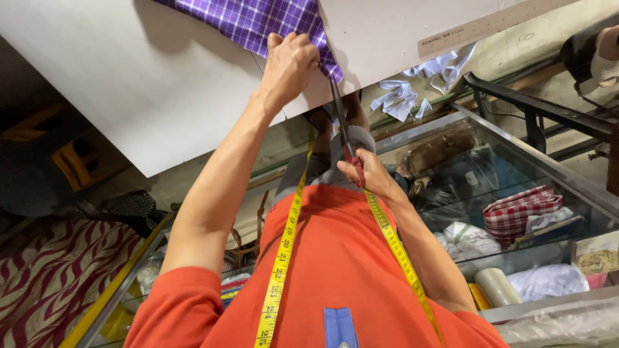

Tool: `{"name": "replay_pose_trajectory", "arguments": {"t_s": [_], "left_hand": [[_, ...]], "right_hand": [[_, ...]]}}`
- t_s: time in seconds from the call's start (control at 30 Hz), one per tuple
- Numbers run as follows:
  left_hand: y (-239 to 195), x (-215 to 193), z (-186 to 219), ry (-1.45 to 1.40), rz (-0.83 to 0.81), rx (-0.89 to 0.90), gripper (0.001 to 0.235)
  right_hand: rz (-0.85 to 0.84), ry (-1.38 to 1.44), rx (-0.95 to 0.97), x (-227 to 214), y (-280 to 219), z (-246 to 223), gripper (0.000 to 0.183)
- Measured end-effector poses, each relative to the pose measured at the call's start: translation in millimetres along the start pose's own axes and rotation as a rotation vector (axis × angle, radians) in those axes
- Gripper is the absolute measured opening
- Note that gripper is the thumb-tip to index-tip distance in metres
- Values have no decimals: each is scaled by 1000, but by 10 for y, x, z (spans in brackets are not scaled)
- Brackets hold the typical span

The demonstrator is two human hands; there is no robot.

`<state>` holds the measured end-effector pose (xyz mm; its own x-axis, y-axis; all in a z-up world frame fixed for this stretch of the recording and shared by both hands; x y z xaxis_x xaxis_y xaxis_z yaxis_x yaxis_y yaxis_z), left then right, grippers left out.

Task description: Cutting strips of purple checkered fabric using scissors on a workbench

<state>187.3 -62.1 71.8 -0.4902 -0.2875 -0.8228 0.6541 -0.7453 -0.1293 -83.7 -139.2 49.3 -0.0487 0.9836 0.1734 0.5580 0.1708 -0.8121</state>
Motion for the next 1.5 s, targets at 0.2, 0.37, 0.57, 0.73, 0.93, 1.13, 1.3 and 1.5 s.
{"name": "replay_pose_trajectory", "arguments": {"t_s": [0.2,0.37,0.57,0.73,0.93,1.13,1.3,1.5], "left_hand": [[-142,-20,2,58,142,45,20],[-122,1,-83,-8,98,15,15],[-88,-5,-141,-51,90,-40,20],[-74,24,-161,-54,69,-53,19],[-105,11,-134,-32,91,-57,20],[-283,-63,20,50,189,41,8],[-366,-102,160,186,266,104,5],[-429,-219,273,195,307,198,15]], "right_hand": [[-2,81,27,14,10,33,43],[-11,115,75,30,-16,54,42],[-10,126,79,25,5,122,39],[-23,151,89,31,-63,-5,37],[-65,39,66,33,9,178,32],[-100,-10,-33,91,-47,-58,38],[-15,-93,-21,35,-21,-132,42],[131,-224,-19,-63,18,-94,41]]}}
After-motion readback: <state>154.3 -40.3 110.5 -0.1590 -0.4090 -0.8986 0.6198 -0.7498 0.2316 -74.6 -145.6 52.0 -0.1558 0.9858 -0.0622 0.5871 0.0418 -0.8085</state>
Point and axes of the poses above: each hand's wrist, its own y-axis towards the middle knuckle, its own x-axis out of the palm, z = x × y, the point moved 10 cm from there along y, towards the middle knuckle, and after that the axes turned 2 degrees about -z, right-handed, at the moved point
